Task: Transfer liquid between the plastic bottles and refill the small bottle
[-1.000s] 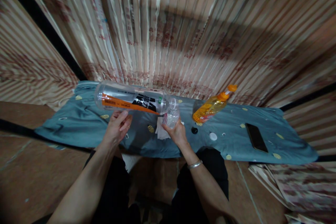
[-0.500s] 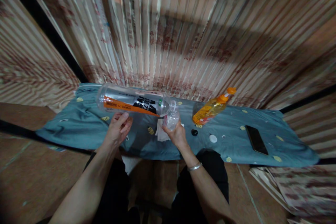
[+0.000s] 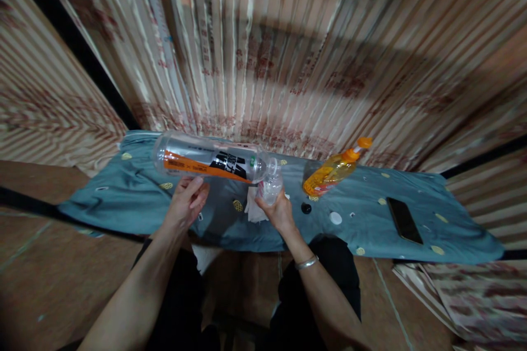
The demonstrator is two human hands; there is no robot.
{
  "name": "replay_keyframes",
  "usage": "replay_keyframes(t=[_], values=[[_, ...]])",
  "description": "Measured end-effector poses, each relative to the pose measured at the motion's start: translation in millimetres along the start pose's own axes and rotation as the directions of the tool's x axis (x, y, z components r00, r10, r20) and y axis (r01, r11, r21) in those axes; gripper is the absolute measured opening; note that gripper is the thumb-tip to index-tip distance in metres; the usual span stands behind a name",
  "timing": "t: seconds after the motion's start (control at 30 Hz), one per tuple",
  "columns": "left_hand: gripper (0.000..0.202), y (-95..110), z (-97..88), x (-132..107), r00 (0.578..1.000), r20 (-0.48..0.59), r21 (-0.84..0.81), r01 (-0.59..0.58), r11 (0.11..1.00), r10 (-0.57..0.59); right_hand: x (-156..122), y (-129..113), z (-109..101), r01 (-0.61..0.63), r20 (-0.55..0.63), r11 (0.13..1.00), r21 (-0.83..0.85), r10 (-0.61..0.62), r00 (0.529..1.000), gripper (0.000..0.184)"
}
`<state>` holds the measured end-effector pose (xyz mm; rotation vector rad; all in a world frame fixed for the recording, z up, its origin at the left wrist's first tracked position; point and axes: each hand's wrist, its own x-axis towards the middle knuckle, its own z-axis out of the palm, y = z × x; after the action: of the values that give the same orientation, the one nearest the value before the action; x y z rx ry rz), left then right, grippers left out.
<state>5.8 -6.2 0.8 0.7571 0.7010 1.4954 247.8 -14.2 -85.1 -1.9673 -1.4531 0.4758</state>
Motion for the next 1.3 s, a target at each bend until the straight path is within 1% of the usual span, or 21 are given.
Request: replay_keyframes(t=[0.17,0.33,0.47,0.63,0.87,1.1,1.3], values=[[0.058,-0.4,0.3,0.3,1.0,0.003,-0.006,0.002,1.0,-0.002,-0.1,-0.4,0.0,-0.004,-0.01,1.0,-0.008,0.004,1.0,0.065],[0.061,-0.9,-1.0,0.6,1.0,-0.004,-0.012,0.004,1.0,-0.004,-0.3,-0.5,-0.4,-0.008,0.004,1.0,0.01,0.008,1.0,0.07],[0.057,-1.1,-1.2,0.3,1.0,-0.006,-0.016,0.012,1.0,-0.012,-0.3,0.6,1.2,-0.008,-0.002,1.0,-0.01,0.008,1.0,0.074],[0.056,-0.9,-0.6,0.2,1.0,-0.016,-0.027,0.009,1.0,-0.01,-0.4,3.5,2.1,0.029,-0.004,1.0,-0.005,-0.029,1.0,0.07],[0.056,-0.2,-1.2,0.2,1.0,0.009,0.001,0.013,1.0,-0.013,-1.5,-0.4,0.5,-0.002,-0.009,1.0,0.013,0.002,1.0,0.072],[0.063,-0.5,-1.7,-0.6,1.0,0.011,0.01,0.01,1.0,-0.01,-1.1,-0.4,1.6,-0.002,-0.008,0.999,0.037,0.002,1.0,0.066],[0.057,-0.5,-1.2,-0.3,1.0,-0.002,-0.019,0.003,1.0,-0.003,-1.1,-1.3,1.0,-0.003,-0.005,0.999,0.033,0.003,1.0,0.066]])
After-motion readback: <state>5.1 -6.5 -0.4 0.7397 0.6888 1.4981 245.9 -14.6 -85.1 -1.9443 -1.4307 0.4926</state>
